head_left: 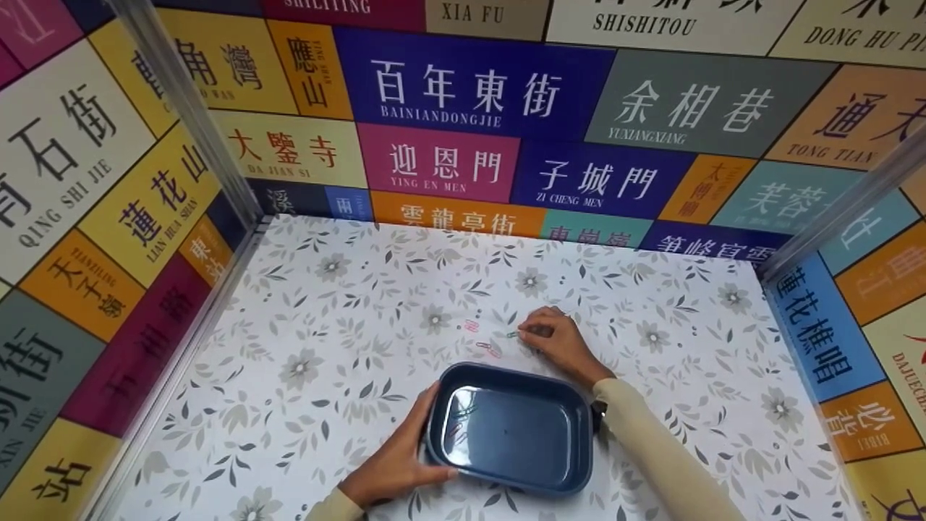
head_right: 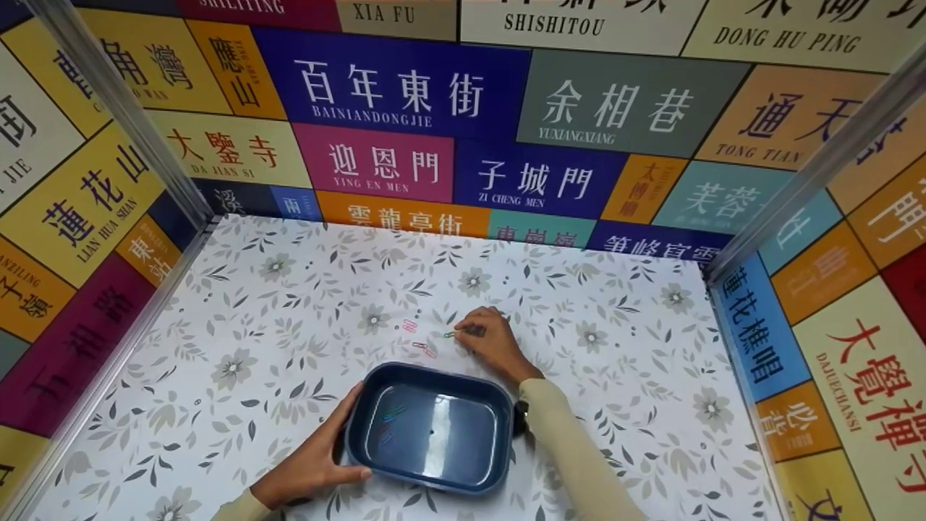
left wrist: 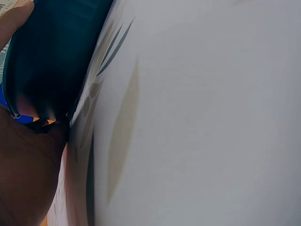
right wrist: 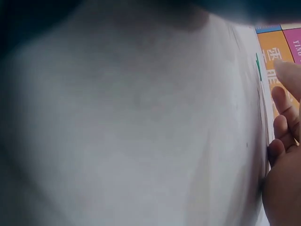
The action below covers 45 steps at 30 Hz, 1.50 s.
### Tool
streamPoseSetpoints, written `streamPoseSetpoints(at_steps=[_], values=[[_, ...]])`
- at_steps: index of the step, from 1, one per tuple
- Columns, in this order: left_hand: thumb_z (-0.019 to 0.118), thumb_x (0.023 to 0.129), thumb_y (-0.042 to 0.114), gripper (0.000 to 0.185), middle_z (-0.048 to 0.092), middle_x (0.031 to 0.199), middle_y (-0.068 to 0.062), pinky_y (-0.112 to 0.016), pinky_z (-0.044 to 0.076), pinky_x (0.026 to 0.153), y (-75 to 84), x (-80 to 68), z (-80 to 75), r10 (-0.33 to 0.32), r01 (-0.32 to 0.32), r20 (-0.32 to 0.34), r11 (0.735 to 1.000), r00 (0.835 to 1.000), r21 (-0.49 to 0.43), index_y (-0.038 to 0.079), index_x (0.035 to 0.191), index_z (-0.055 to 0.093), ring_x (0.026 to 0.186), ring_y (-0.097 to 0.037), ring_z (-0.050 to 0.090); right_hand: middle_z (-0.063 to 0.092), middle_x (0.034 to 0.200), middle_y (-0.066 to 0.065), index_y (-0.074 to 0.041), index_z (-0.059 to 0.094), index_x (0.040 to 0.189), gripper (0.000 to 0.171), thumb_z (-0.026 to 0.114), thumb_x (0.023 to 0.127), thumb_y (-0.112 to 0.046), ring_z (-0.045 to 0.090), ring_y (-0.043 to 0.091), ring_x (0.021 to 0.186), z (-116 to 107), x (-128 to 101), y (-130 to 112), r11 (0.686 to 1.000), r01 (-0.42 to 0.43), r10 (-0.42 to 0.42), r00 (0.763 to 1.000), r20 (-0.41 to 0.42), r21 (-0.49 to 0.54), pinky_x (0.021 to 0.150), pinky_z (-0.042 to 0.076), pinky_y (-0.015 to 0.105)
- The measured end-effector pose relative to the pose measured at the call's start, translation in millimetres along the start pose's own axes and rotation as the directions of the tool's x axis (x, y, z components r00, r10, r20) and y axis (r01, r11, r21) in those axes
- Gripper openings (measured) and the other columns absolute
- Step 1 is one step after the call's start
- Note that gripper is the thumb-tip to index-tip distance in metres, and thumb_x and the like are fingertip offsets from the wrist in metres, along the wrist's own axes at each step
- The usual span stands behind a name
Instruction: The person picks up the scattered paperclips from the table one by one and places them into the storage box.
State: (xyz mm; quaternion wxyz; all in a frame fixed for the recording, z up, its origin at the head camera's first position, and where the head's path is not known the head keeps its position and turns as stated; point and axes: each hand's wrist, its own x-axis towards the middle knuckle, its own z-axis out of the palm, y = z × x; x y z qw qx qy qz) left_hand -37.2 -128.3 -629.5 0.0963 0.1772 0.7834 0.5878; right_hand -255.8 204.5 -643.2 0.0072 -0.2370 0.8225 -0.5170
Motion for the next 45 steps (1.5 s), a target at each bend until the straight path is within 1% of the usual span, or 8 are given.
streamPoseSetpoints(at_steps=[2, 6, 9, 18, 26, 32, 40, 45], values=[[0.1, 0.079, 0.031, 0.138, 0.016, 0.184, -0.003, -0.067, 0.016, 0.131, 0.9, 0.0, 0.0, 0.014, -0.014, -0.002, 1.0, 1.0, -0.008, 0.024, 0.18, 0.006, 0.167, -0.036, 0.02, 0.076, 0.11, 0.006, -0.009, 0.088, 0.105, 0.01, 0.087, 0.096, -0.009, 0.062, 0.028, 0.109, 0, 0, 2, 1.0, 0.018, -0.018, 1.0, 0.009, -0.023, 0.093, 0.047, 0.031], [0.1, 0.08, 0.031, 0.137, 0.016, 0.184, -0.003, -0.066, 0.015, 0.131, 2.2, 0.3, -0.1, 0.013, -0.013, 0.003, 1.0, 1.0, -0.021, 0.026, 0.179, 0.006, 0.167, -0.035, 0.019, 0.075, 0.112, 0.007, -0.009, 0.088, 0.106, 0.012, 0.088, 0.094, -0.008, 0.06, 0.028, 0.114, -1, 0, 5, 0.997, 0.053, -0.052, 0.998, 0.025, -0.05, 0.1, 0.043, 0.031], [0.1, 0.08, 0.033, 0.136, 0.016, 0.184, -0.002, -0.065, 0.014, 0.131, 1.9, 0.4, -0.2, -0.008, 0.008, 0.007, 1.0, 1.0, -0.027, 0.028, 0.179, 0.007, 0.167, -0.033, 0.018, 0.074, 0.112, 0.007, -0.008, 0.088, 0.107, 0.014, 0.089, 0.094, -0.008, 0.059, 0.028, 0.114, 0, 0, 7, 0.995, 0.083, -0.082, 0.996, 0.027, -0.061, 0.1, 0.043, 0.032], [0.099, 0.081, 0.04, 0.137, 0.011, 0.185, -0.004, -0.064, 0.014, 0.131, 0.0, -1.2, -0.6, -0.039, 0.039, 0.013, 0.999, 0.999, -0.006, 0.019, 0.179, 0.006, 0.168, -0.031, 0.014, 0.071, 0.112, 0.012, -0.008, 0.088, 0.107, 0.012, 0.086, 0.095, -0.006, 0.055, 0.035, 0.105, 1, -1, 13, 0.984, 0.163, -0.16, 0.986, 0.046, -0.071, 0.094, 0.041, 0.039], [0.099, 0.08, 0.035, 0.138, 0.011, 0.185, -0.006, -0.064, 0.013, 0.131, 0.5, -1.0, -0.6, -0.028, 0.028, 0.006, 1.0, 1.0, -0.004, 0.014, 0.179, 0.006, 0.168, -0.033, 0.014, 0.07, 0.112, 0.01, -0.008, 0.087, 0.103, 0.007, 0.085, 0.096, -0.006, 0.055, 0.032, 0.106, 0, -1, 11, 0.977, 0.178, -0.173, 0.983, 0.054, -0.117, 0.095, 0.043, 0.04], [0.1, 0.079, 0.035, 0.138, 0.012, 0.185, -0.005, -0.065, 0.015, 0.131, 1.2, -0.7, 0.4, -0.022, 0.022, 0.005, 1.0, 1.0, -0.006, 0.018, 0.179, 0.007, 0.167, -0.033, 0.015, 0.069, 0.109, 0.013, -0.006, 0.085, 0.099, 0.004, 0.082, 0.098, -0.003, 0.055, 0.033, 0.103, -1, -1, 12, 0.972, 0.19, -0.184, 0.981, 0.057, -0.135, 0.094, 0.043, 0.039], [0.099, 0.08, 0.035, 0.137, 0.012, 0.185, -0.004, -0.065, 0.013, 0.131, -0.2, -1.4, -0.4, -0.023, 0.023, 0.007, 1.0, 1.0, -0.011, 0.017, 0.179, 0.007, 0.167, -0.033, 0.015, 0.069, 0.103, 0.01, -0.006, 0.08, 0.089, 0.009, 0.083, 0.097, -0.002, 0.055, 0.029, 0.1, 2, -4, 6, 0.969, 0.176, -0.175, 0.984, 0.024, -0.175, 0.091, 0.043, 0.038], [0.099, 0.081, 0.037, 0.136, 0.012, 0.185, -0.002, -0.064, 0.014, 0.131, -0.3, -1.0, -0.3, -0.027, 0.027, 0.01, 1.0, 1.0, -0.012, 0.025, 0.18, 0.006, 0.168, -0.031, 0.014, 0.07, 0.102, 0.007, -0.007, 0.08, 0.091, 0.008, 0.082, 0.099, -0.005, 0.057, 0.025, 0.099, -3, -6, -3, 0.978, 0.135, -0.132, 0.991, 0.027, -0.157, 0.09, 0.044, 0.035]])
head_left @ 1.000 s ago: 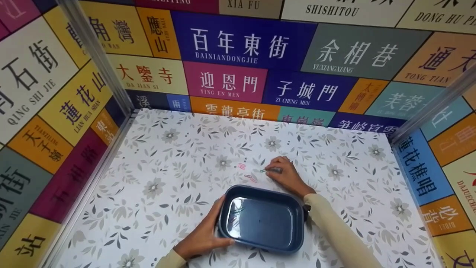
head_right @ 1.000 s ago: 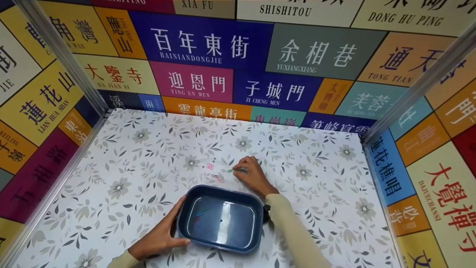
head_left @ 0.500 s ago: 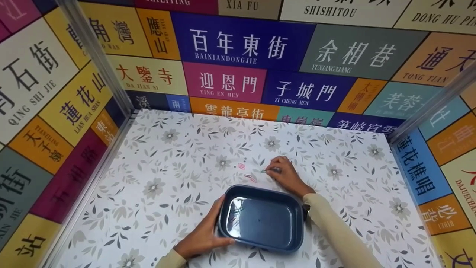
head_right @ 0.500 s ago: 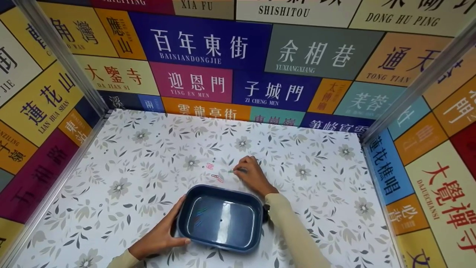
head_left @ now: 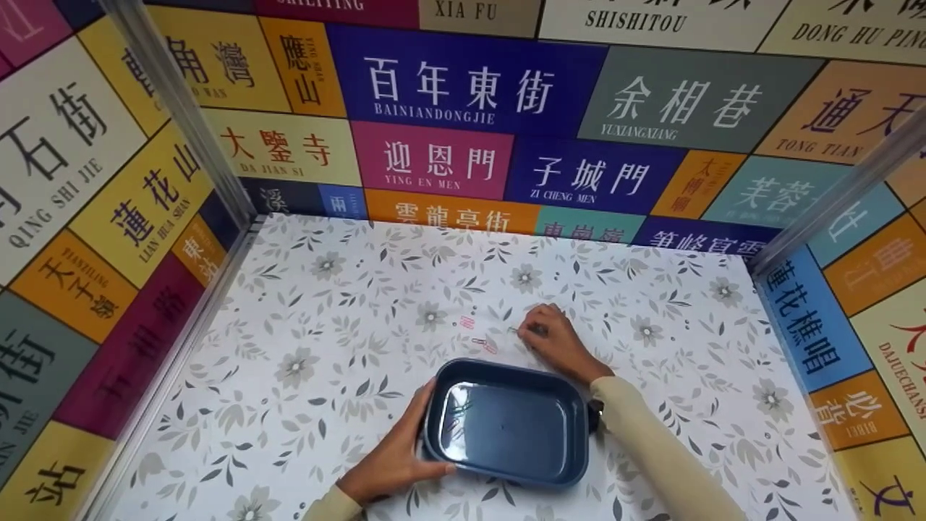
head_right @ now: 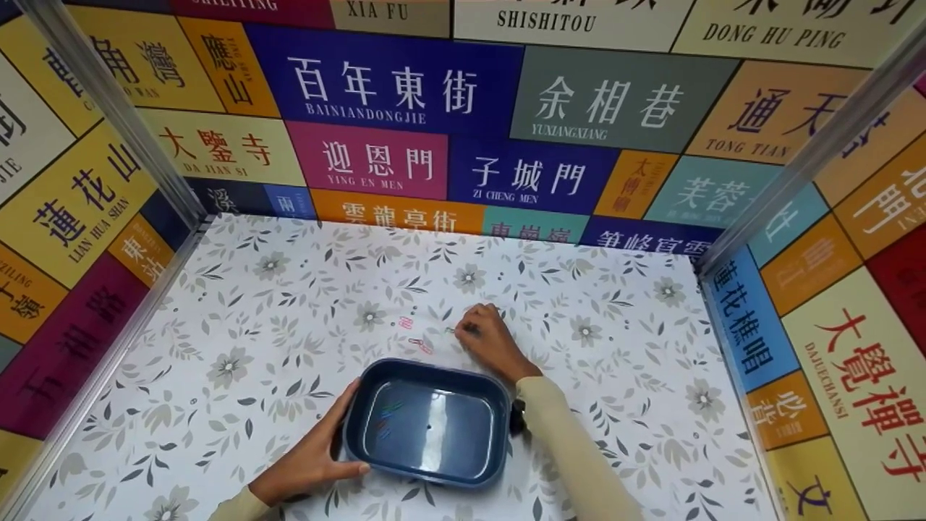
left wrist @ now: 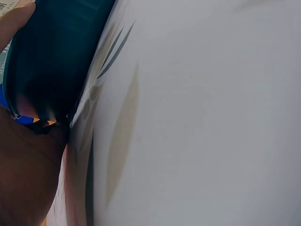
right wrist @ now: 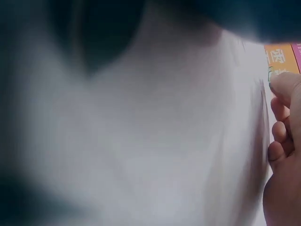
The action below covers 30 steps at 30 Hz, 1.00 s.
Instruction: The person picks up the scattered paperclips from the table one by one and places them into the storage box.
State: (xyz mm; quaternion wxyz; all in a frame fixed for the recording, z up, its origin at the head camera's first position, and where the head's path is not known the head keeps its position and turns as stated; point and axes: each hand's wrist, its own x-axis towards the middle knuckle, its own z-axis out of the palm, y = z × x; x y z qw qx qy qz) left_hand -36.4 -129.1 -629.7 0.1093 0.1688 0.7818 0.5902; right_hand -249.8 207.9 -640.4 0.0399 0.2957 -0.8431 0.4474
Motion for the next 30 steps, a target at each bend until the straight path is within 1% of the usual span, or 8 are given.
streamPoseSetpoints(at_steps=[2, 6, 8, 13, 16, 22, 25, 30], values=[[0.099, 0.081, 0.038, 0.136, 0.012, 0.185, -0.001, -0.063, 0.014, 0.131, 0.3, 0.6, 0.4, -0.005, 0.005, 0.001, 1.0, 1.0, -0.001, 0.027, 0.18, 0.006, 0.168, -0.029, 0.015, 0.07, 0.101, 0.005, -0.008, 0.081, 0.091, 0.009, 0.081, 0.1, -0.006, 0.057, 0.023, 0.098, -5, -1, -3, 1.0, -0.016, 0.016, 1.0, 0.007, 0.01, 0.088, 0.044, 0.033], [0.099, 0.08, 0.038, 0.137, 0.013, 0.185, -0.004, -0.063, 0.014, 0.131, 0.9, 0.8, 0.9, -0.01, 0.01, -0.004, 1.0, 1.0, 0.014, 0.021, 0.18, 0.007, 0.167, -0.031, 0.015, 0.071, 0.102, 0.003, -0.009, 0.081, 0.094, 0.008, 0.08, 0.101, -0.007, 0.056, 0.021, 0.097, -16, -6, -5, 0.998, -0.058, 0.058, 0.998, 0.002, 0.026, 0.086, 0.044, 0.029], [0.099, 0.08, 0.039, 0.137, 0.013, 0.185, -0.005, -0.063, 0.014, 0.131, 1.2, 0.8, 0.8, -0.014, 0.014, -0.004, 1.0, 1.0, 0.021, 0.018, 0.179, 0.007, 0.167, -0.031, 0.015, 0.072, 0.103, 0.005, -0.009, 0.082, 0.096, 0.005, 0.08, 0.101, -0.006, 0.057, 0.022, 0.097, -22, -8, -5, 0.997, -0.07, 0.071, 0.997, -0.016, 0.038, 0.085, 0.045, 0.028], [0.099, 0.08, 0.04, 0.138, 0.011, 0.185, -0.005, -0.063, 0.013, 0.131, 1.1, -0.6, 0.4, -0.025, 0.025, 0.0, 0.999, 1.0, 0.021, 0.021, 0.18, 0.006, 0.167, -0.032, 0.013, 0.075, 0.105, 0.009, -0.006, 0.083, 0.098, 0.006, 0.08, 0.099, 0.0, 0.058, 0.027, 0.094, -32, -13, -7, 0.995, -0.069, 0.074, 0.995, -0.069, 0.077, 0.082, 0.044, 0.028], [0.098, 0.081, 0.041, 0.137, 0.011, 0.185, -0.003, -0.063, 0.013, 0.131, 0.2, -1.3, 0.2, -0.028, 0.028, 0.003, 1.0, 1.0, 0.014, 0.024, 0.18, 0.006, 0.168, -0.031, 0.013, 0.076, 0.103, 0.01, -0.005, 0.082, 0.095, 0.009, 0.08, 0.097, 0.003, 0.058, 0.032, 0.091, -34, -16, -9, 0.995, -0.052, 0.06, 0.993, -0.098, 0.082, 0.078, 0.043, 0.033], [0.097, 0.082, 0.043, 0.136, 0.012, 0.185, -0.003, -0.067, 0.013, 0.13, -1.3, -0.8, 0.4, -0.012, 0.012, 0.005, 1.0, 1.0, 0.005, 0.023, 0.18, 0.004, 0.168, -0.034, 0.014, 0.075, 0.098, 0.016, -0.001, 0.08, 0.092, 0.011, 0.081, 0.092, 0.011, 0.059, 0.039, 0.092, -32, -20, -24, 0.997, -0.013, 0.024, 0.988, -0.154, 0.072, 0.076, 0.043, 0.049], [0.098, 0.082, 0.042, 0.137, 0.012, 0.185, -0.003, -0.065, 0.013, 0.131, -0.5, -0.6, 0.1, -0.015, 0.015, 0.007, 1.0, 1.0, 0.01, 0.023, 0.18, 0.004, 0.168, -0.034, 0.014, 0.075, 0.098, 0.017, 0.0, 0.08, 0.093, 0.011, 0.08, 0.092, 0.011, 0.06, 0.04, 0.093, -32, -21, -36, 0.997, -0.007, 0.019, 0.989, -0.148, 0.078, 0.077, 0.042, 0.053], [0.098, 0.083, 0.039, 0.135, 0.011, 0.185, -0.002, -0.059, 0.014, 0.133, 2.3, 0.0, 0.8, -0.044, 0.044, 0.014, 0.999, 0.999, -0.005, 0.026, 0.18, 0.004, 0.168, -0.028, 0.013, 0.075, 0.099, 0.012, -0.005, 0.081, 0.095, 0.009, 0.079, 0.097, 0.003, 0.06, 0.036, 0.094, -35, -21, -58, 0.995, -0.012, 0.022, 0.994, -0.103, 0.101, 0.078, 0.04, 0.054]])
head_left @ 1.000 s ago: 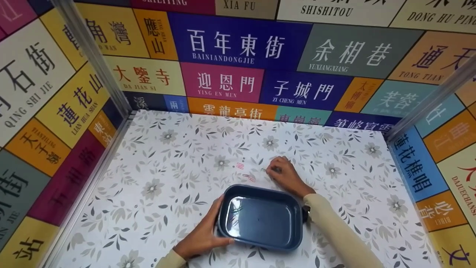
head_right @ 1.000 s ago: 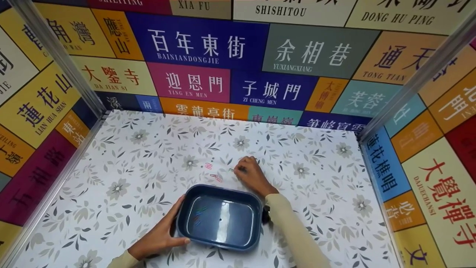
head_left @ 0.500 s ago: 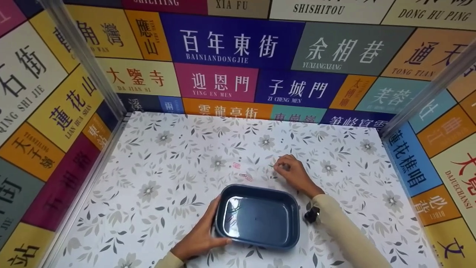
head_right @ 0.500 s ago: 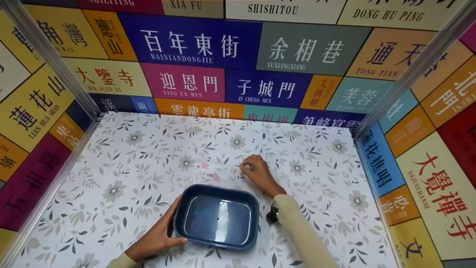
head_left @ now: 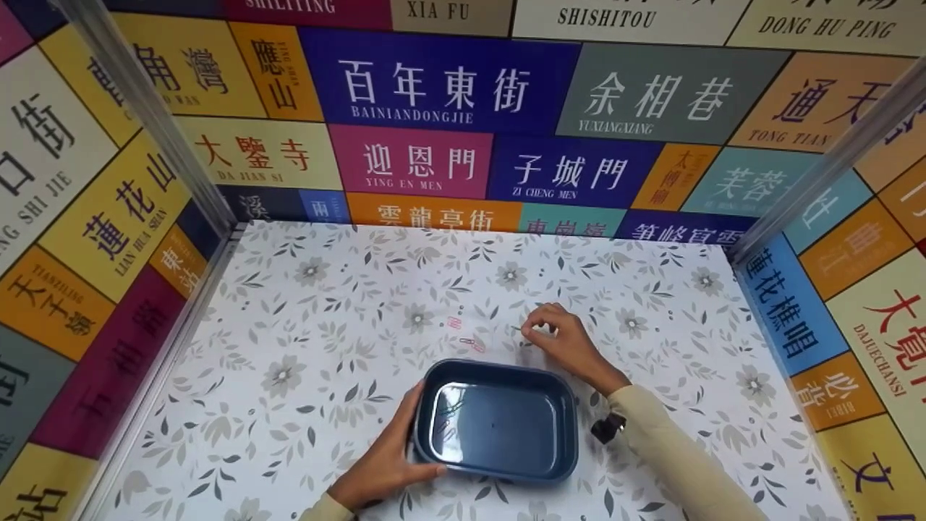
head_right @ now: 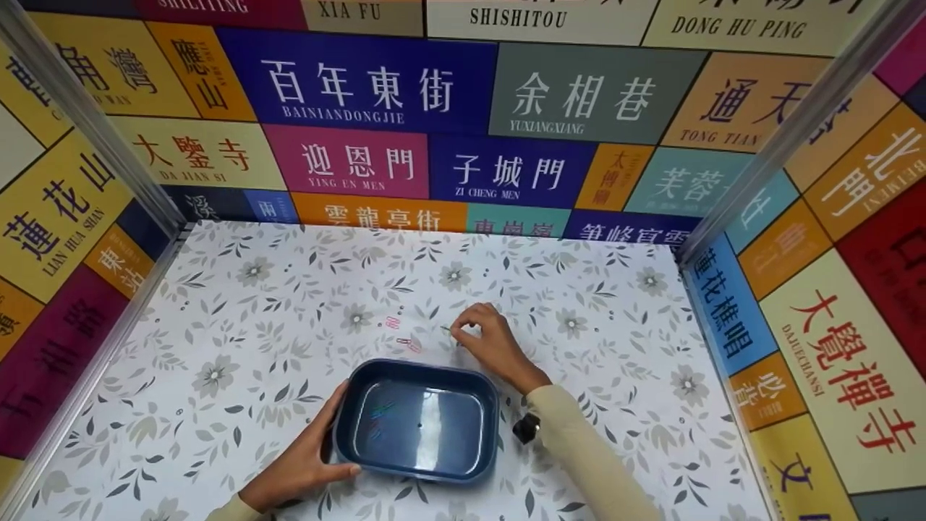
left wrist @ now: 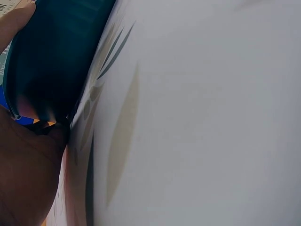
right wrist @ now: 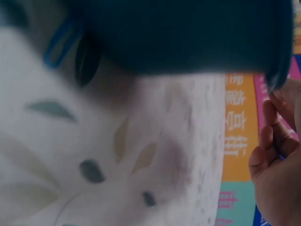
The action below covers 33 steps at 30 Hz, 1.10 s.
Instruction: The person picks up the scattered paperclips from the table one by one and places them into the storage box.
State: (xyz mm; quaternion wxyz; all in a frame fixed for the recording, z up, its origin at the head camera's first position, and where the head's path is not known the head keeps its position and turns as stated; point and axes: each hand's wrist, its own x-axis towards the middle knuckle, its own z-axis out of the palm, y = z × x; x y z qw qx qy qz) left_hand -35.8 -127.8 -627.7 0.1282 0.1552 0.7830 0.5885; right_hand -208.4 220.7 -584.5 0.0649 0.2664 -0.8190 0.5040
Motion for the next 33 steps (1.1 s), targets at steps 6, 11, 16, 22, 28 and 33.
streamPoseSetpoints(at_steps=[6, 11, 16, 22, 28, 33], values=[[0.098, 0.082, 0.039, 0.136, 0.013, 0.185, -0.001, -0.051, 0.013, 0.133, 0.3, -2.1, 0.6, 0.007, -0.007, -0.016, 1.0, 1.0, 0.005, 0.025, 0.179, 0.004, 0.168, -0.025, 0.014, 0.076, 0.1, 0.008, -0.007, 0.082, 0.096, 0.006, 0.081, 0.098, -0.001, 0.061, 0.033, 0.092, 6, 3, -20, 0.999, 0.027, -0.028, 0.999, 0.041, 0.016, 0.077, 0.042, 0.05], [0.099, 0.082, 0.039, 0.137, 0.013, 0.185, -0.001, -0.052, 0.012, 0.133, -0.8, -2.2, 0.8, 0.03, -0.03, -0.02, 1.0, 0.999, 0.009, 0.024, 0.18, 0.004, 0.168, -0.027, 0.015, 0.075, 0.099, 0.007, -0.009, 0.082, 0.096, 0.007, 0.082, 0.098, -0.002, 0.063, 0.034, 0.093, 12, 3, -33, 1.0, 0.013, -0.015, 0.998, 0.066, 0.022, 0.076, 0.043, 0.046], [0.099, 0.082, 0.039, 0.138, 0.013, 0.185, -0.001, -0.039, 0.012, 0.133, -0.1, -2.2, 0.2, 0.024, -0.024, -0.02, 1.0, 1.0, -0.004, 0.018, 0.179, 0.004, 0.168, -0.027, 0.015, 0.076, 0.098, 0.006, -0.011, 0.083, 0.096, 0.008, 0.083, 0.097, -0.004, 0.065, 0.036, 0.094, 19, 3, -44, 0.999, -0.017, 0.012, 0.995, 0.102, 0.048, 0.077, 0.046, 0.043], [0.099, 0.082, 0.036, 0.137, 0.011, 0.185, -0.001, -0.031, 0.01, 0.132, 1.4, -1.0, -0.1, -0.016, 0.015, -0.006, 0.999, 1.0, -0.029, 0.017, 0.179, 0.003, 0.168, -0.021, 0.013, 0.076, 0.097, 0.004, -0.013, 0.083, 0.094, 0.008, 0.084, 0.097, -0.006, 0.064, 0.03, 0.094, 28, 3, -55, 0.999, -0.024, 0.017, 0.991, 0.131, 0.047, 0.079, 0.046, 0.038], [0.098, 0.084, 0.038, 0.135, 0.011, 0.185, -0.002, -0.033, 0.012, 0.133, 0.7, 0.2, 0.1, -0.014, 0.014, 0.002, 1.0, 1.0, -0.018, 0.024, 0.179, 0.003, 0.168, -0.023, 0.013, 0.077, 0.096, 0.007, -0.01, 0.083, 0.093, 0.008, 0.084, 0.096, -0.003, 0.063, 0.035, 0.092, 39, 4, -65, 0.997, 0.034, -0.042, 0.99, 0.136, 0.067, 0.076, 0.046, 0.039], [0.098, 0.084, 0.04, 0.134, 0.012, 0.185, -0.002, -0.046, 0.014, 0.134, 0.5, 0.7, 1.1, -0.026, 0.026, 0.005, 1.0, 1.0, -0.013, 0.026, 0.179, 0.004, 0.167, -0.024, 0.014, 0.077, 0.097, 0.004, -0.013, 0.084, 0.095, 0.006, 0.083, 0.097, -0.007, 0.063, 0.032, 0.093, 47, 4, -69, 0.998, 0.023, -0.033, 0.984, 0.173, 0.063, 0.076, 0.047, 0.044]])
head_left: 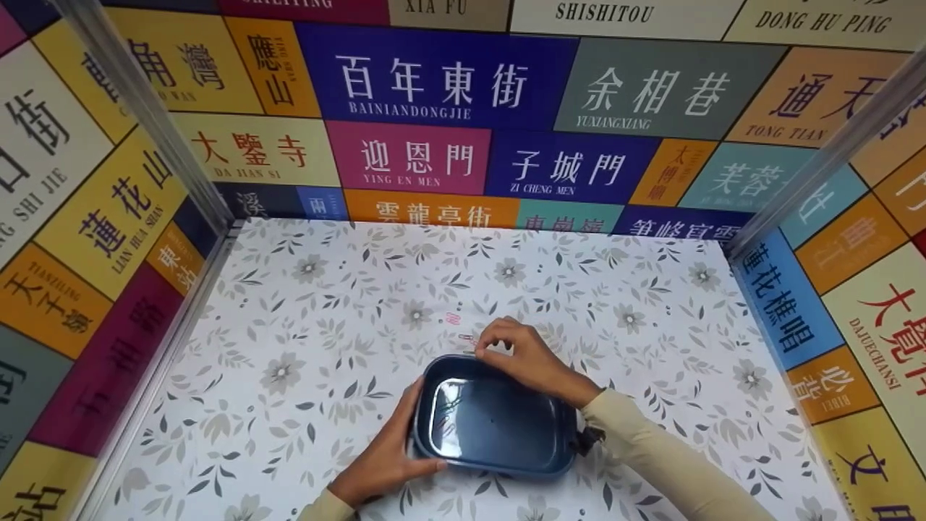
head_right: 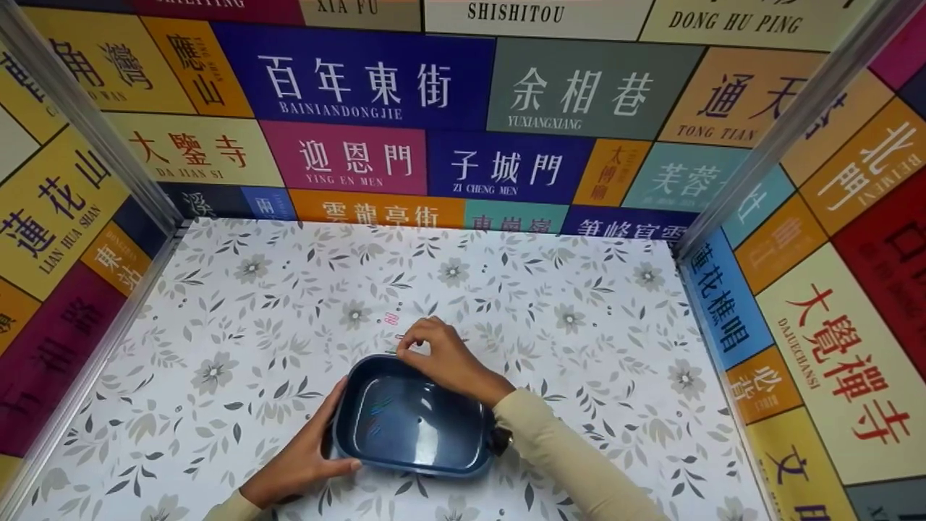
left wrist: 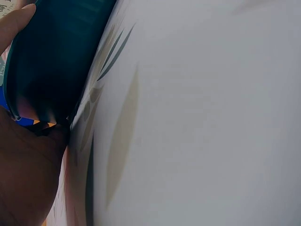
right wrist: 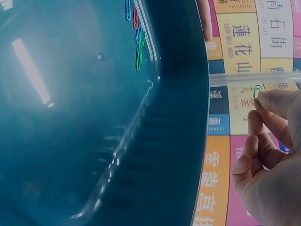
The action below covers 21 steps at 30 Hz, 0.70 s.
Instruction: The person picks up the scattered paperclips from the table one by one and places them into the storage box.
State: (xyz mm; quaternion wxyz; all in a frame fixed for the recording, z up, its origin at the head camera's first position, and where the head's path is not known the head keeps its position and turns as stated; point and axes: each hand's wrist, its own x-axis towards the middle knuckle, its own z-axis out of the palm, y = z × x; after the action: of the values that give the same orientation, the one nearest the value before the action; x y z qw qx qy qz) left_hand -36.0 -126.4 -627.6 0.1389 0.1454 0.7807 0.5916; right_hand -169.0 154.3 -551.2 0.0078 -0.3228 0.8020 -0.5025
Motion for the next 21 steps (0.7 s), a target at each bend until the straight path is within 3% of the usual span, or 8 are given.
streamPoseSetpoints(at_steps=[5, 12, 16, 21], values=[[0.098, 0.083, 0.039, 0.136, 0.012, 0.185, -0.003, -0.047, 0.013, 0.134, -1.7, 0.1, 0.5, 0.011, -0.011, -0.001, 1.0, 1.0, -0.016, 0.02, 0.18, 0.004, 0.168, -0.025, 0.014, 0.077, 0.097, 0.004, -0.012, 0.084, 0.095, 0.004, 0.084, 0.098, -0.009, 0.063, 0.036, 0.092, 9, 2, 1, 1.0, 0.005, -0.004, 0.999, 0.042, -0.011, 0.076, 0.048, 0.043], [0.097, 0.084, 0.039, 0.134, 0.013, 0.184, -0.005, -0.04, 0.013, 0.133, -4.0, -0.2, 1.1, 0.053, -0.053, -0.004, 0.998, 0.999, -0.018, 0.028, 0.179, 0.004, 0.167, -0.03, 0.016, 0.077, 0.097, 0.003, -0.013, 0.083, 0.095, 0.005, 0.083, 0.099, -0.01, 0.063, 0.038, 0.09, 17, 4, 0, 0.999, 0.043, -0.043, 0.997, 0.067, 0.004, 0.075, 0.049, 0.041], [0.097, 0.084, 0.039, 0.135, 0.012, 0.185, -0.005, -0.046, 0.013, 0.133, -4.0, -0.1, 0.4, 0.045, -0.045, -0.003, 0.999, 0.999, -0.002, 0.022, 0.18, 0.003, 0.167, -0.029, 0.015, 0.077, 0.097, 0.005, -0.011, 0.083, 0.095, 0.005, 0.083, 0.098, -0.007, 0.064, 0.035, 0.09, 20, 3, -1, 0.998, 0.064, -0.065, 0.996, 0.064, 0.018, 0.078, 0.049, 0.036], [0.097, 0.084, 0.039, 0.135, 0.012, 0.184, -0.006, -0.058, 0.014, 0.132, -4.2, 0.4, -1.0, 0.067, -0.067, -0.005, 0.998, 0.998, 0.015, 0.017, 0.179, 0.003, 0.167, -0.032, 0.017, 0.077, 0.097, 0.006, -0.009, 0.083, 0.095, 0.005, 0.083, 0.096, -0.004, 0.067, 0.029, 0.097, 25, 1, -1, 0.998, 0.047, -0.05, 0.996, 0.074, 0.049, 0.093, 0.051, 0.032]])
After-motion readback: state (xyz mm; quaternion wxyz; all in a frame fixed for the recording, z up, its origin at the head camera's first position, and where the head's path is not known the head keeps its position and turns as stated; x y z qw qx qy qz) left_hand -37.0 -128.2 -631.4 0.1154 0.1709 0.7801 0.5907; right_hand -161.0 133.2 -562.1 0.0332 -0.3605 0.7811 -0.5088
